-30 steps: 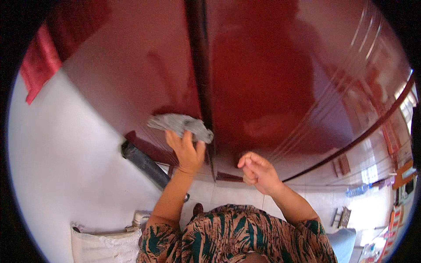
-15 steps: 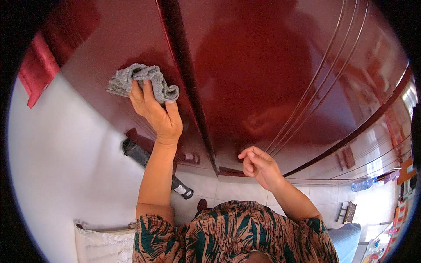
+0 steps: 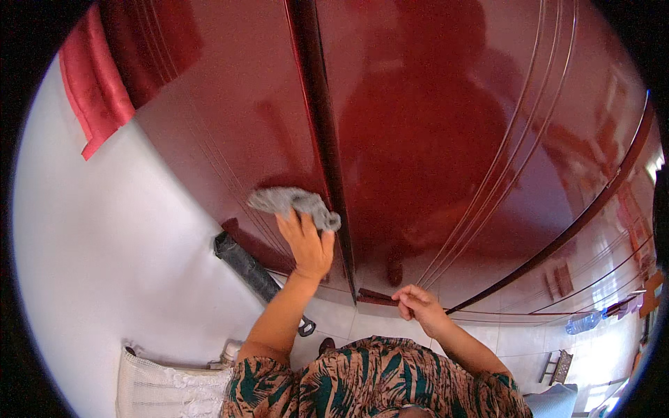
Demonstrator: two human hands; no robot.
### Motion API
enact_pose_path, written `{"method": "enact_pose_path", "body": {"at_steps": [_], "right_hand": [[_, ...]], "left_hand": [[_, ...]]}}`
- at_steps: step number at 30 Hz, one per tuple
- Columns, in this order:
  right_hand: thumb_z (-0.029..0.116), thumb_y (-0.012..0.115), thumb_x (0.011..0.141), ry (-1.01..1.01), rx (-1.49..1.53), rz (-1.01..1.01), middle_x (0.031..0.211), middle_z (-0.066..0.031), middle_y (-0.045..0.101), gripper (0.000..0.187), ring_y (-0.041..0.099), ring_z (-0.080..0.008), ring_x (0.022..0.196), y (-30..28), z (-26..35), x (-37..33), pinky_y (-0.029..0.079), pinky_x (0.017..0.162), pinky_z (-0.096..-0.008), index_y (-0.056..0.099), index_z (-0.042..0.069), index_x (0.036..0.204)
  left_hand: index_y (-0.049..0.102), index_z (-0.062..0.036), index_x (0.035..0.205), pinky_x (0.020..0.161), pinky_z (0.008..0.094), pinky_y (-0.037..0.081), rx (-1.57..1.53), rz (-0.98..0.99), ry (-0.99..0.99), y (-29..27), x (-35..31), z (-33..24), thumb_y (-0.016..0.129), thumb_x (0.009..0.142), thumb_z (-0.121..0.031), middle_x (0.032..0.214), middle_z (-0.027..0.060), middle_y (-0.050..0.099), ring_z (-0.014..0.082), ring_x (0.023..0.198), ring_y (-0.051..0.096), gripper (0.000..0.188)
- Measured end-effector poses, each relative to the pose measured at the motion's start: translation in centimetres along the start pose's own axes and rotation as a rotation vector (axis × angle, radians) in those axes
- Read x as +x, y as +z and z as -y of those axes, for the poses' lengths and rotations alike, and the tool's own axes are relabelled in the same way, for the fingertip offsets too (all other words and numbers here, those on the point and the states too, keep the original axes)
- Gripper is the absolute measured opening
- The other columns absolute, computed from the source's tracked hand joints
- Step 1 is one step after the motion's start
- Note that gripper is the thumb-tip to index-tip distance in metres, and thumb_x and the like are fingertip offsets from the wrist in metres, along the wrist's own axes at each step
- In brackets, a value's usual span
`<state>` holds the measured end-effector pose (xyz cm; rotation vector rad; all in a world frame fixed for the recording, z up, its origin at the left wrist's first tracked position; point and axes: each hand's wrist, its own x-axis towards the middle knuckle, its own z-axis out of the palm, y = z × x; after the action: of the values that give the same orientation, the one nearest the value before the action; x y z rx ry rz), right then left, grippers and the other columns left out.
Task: The person wipes the exterior surfaces of a large wooden wardrobe with a grey cloth, cleaning the vertical panels and top edges.
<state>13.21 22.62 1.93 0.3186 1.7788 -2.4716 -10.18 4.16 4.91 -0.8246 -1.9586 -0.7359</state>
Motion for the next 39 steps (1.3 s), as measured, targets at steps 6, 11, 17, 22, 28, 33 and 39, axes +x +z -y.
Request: {"method": "enact_pose_path", "body": {"at_steps": [6,11,17,22,28,33,39], "right_hand": [[0.016,0.054,0.098,0.143,0.035,-0.243,0.068,-0.0017,0.048,0.014,0.044,-0.0130,0.058,-3.6,-5.7,-3.3,0.037,0.053,-0.0279,0.058,0.003,0.102],[0.013,0.053,0.097,0.182,0.012,-0.368,0.065,-0.0025,0.050,0.011,0.044,-0.0127,0.057,-4.5,-7.1,-5.4,0.037,0.054,-0.0262,0.059,0.003,0.099],[0.013,0.052,0.097,0.184,-0.012,-0.417,0.066,-0.0019,0.048,0.013,0.043,-0.0118,0.057,-4.1,-7.2,-6.0,0.035,0.053,-0.0256,0.058,0.002,0.100],[0.014,0.052,0.098,0.225,-0.114,-0.423,0.066,-0.0021,0.049,0.014,0.042,-0.0117,0.057,-3.4,-7.0,-5.7,0.035,0.053,-0.0259,0.057,0.002,0.101],[0.017,0.055,0.097,0.222,-0.151,-0.472,0.068,-0.0023,0.050,0.015,0.047,-0.0119,0.059,-3.2,-6.8,-6.1,0.039,0.055,-0.0259,0.057,0.003,0.102],[0.020,0.058,0.096,0.222,-0.184,-0.505,0.069,-0.0021,0.051,0.017,0.048,-0.0120,0.060,-3.3,-6.8,-6.5,0.040,0.056,-0.0260,0.058,0.004,0.103],[0.019,0.057,0.096,0.263,-0.228,-0.455,0.067,-0.0021,0.053,0.014,0.049,-0.0118,0.058,-1.1,-6.4,-4.9,0.038,0.054,-0.0264,0.058,0.005,0.100]], "left_hand": [[0.034,0.0080,0.138,0.108,0.0650,0.016,-0.126,0.287,-0.060,1.0,-9.2,-1.7,0.055,0.092,-0.029,0.146,0.0380,0.019,0.0593,0.132,0.019,0.062],[0.024,0.0089,0.143,0.110,0.0634,0.013,-0.166,0.343,-0.164,0.4,-8.7,-2.3,0.051,0.095,-0.029,0.150,0.0375,0.011,0.0589,0.136,0.013,0.067],[0.021,0.0106,0.144,0.114,0.0575,0.004,-0.210,-0.035,-0.168,-1.0,0.7,-1.3,0.036,0.102,-0.036,0.153,0.0355,0.004,0.0502,0.142,0.006,0.064],[0.017,0.0033,0.151,0.115,0.0550,0.006,-0.197,-0.328,-0.242,-0.5,5.2,1.8,0.033,0.102,-0.045,0.155,0.0313,0.008,0.0466,0.144,0.008,0.071],[0.011,-0.0002,0.153,0.118,0.0480,0.007,-0.323,-0.422,-0.659,-0.5,3.3,7.9,0.031,0.099,-0.056,0.158,0.0260,0.005,0.0376,0.147,0.007,0.080],[0.003,-0.0092,0.155,0.119,0.0405,0.012,-0.662,-0.398,-1.107,0.6,-2.3,12.3,0.037,0.100,-0.050,0.161,0.0136,0.007,0.0291,0.146,0.015,0.076],[0.016,-0.0171,0.154,0.115,0.0448,0.020,-1.298,-0.426,-1.698,4.1,-13.2,16.5,0.038,0.099,-0.051,0.159,0.0074,0.018,0.0259,0.144,0.022,0.068]]}}
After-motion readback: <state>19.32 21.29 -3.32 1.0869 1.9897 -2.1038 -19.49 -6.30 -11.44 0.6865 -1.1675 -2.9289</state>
